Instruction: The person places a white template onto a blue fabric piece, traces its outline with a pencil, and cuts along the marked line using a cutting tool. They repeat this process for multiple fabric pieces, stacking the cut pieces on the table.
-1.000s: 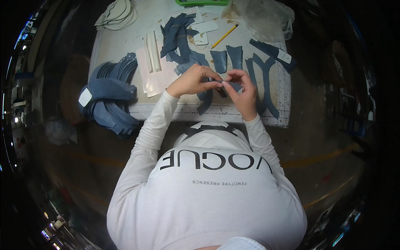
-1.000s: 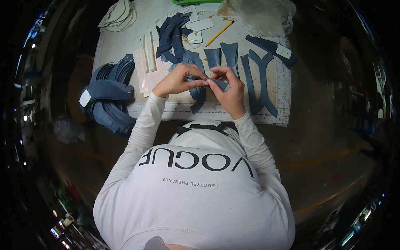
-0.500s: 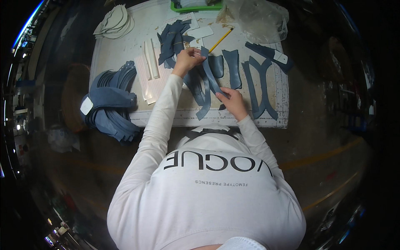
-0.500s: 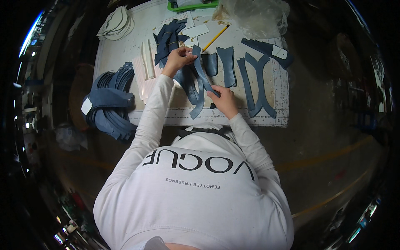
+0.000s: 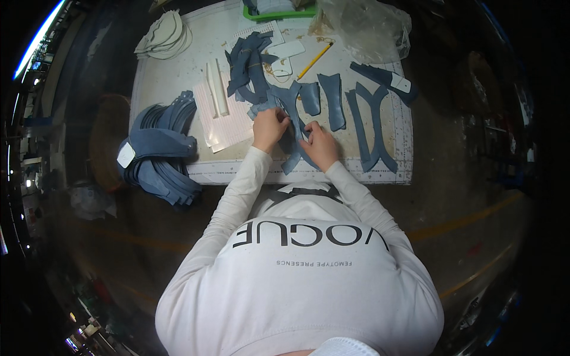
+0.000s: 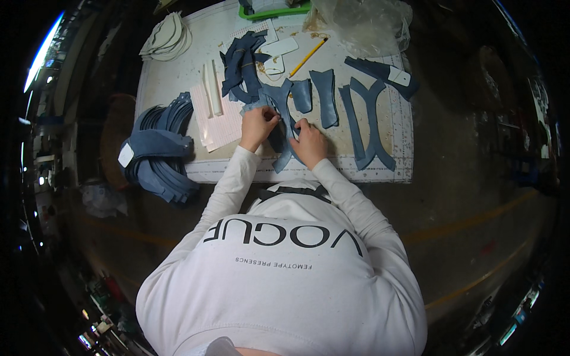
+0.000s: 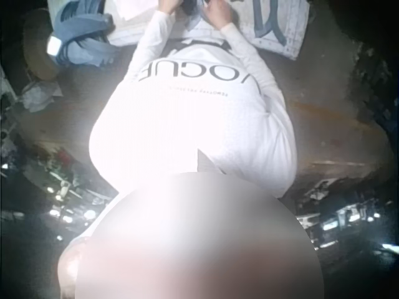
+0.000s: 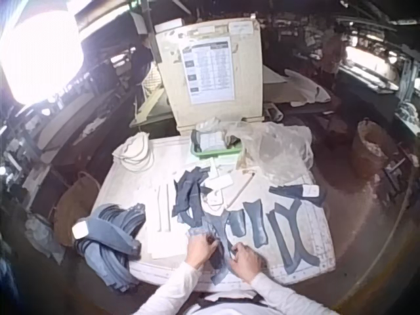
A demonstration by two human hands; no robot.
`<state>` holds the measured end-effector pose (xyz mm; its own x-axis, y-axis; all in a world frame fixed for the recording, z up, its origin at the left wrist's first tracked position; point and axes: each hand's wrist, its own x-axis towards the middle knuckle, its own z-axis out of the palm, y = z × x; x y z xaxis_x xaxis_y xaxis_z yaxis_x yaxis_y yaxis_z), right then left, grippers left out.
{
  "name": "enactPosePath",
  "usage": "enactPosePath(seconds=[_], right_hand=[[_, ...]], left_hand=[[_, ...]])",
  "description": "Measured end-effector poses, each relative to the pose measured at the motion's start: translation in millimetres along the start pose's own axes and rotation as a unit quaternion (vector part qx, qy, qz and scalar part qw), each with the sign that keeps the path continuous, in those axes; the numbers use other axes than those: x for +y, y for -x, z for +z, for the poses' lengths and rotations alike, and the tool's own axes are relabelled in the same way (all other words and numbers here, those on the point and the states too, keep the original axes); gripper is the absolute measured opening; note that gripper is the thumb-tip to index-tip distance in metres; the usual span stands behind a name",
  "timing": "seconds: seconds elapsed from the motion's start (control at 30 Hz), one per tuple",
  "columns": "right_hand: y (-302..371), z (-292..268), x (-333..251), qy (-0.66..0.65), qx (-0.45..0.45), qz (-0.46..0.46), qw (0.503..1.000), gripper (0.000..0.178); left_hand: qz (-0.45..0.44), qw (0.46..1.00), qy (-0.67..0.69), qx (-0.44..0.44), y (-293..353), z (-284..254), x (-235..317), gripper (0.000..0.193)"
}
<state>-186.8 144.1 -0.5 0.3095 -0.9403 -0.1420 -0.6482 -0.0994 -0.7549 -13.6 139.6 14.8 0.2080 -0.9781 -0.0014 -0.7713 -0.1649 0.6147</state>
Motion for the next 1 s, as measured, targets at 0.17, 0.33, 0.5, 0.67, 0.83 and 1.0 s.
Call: enactPosePath(seconds=[0.17,0.33,0.5,0.67,0.83,1.0], right_hand=[[-26,15,-9,0.089,0.024,-0.020,0.996,0.027],[-33,8,-19,-0.077,0.013,-0.106,0.991,0.021],[-27,-23,-31,-0.379,-0.061,-0.057,0.921,0.020],[-3,-74,-5,-0.375,0.005,-0.040,0.926,0.020],[35,-133,56,-0.313,0.056,0.000,0.948,0.026],[44,-142,112,-0.262,0.129,0.078,0.953,0.029]], left_hand=[[-0.061,0.998,-0.005,0.024,14,4,-4,0.028],[-0.125,0.983,0.130,-0.027,18,-12,-5,0.049],[-0.204,0.805,0.529,-0.176,-4,-17,20,0.035],[-0.152,0.799,0.534,-0.231,-55,-7,57,0.028],[-0.060,0.808,0.520,-0.272,-97,44,116,0.028],[-0.023,0.891,0.371,-0.260,-121,109,158,0.032]])
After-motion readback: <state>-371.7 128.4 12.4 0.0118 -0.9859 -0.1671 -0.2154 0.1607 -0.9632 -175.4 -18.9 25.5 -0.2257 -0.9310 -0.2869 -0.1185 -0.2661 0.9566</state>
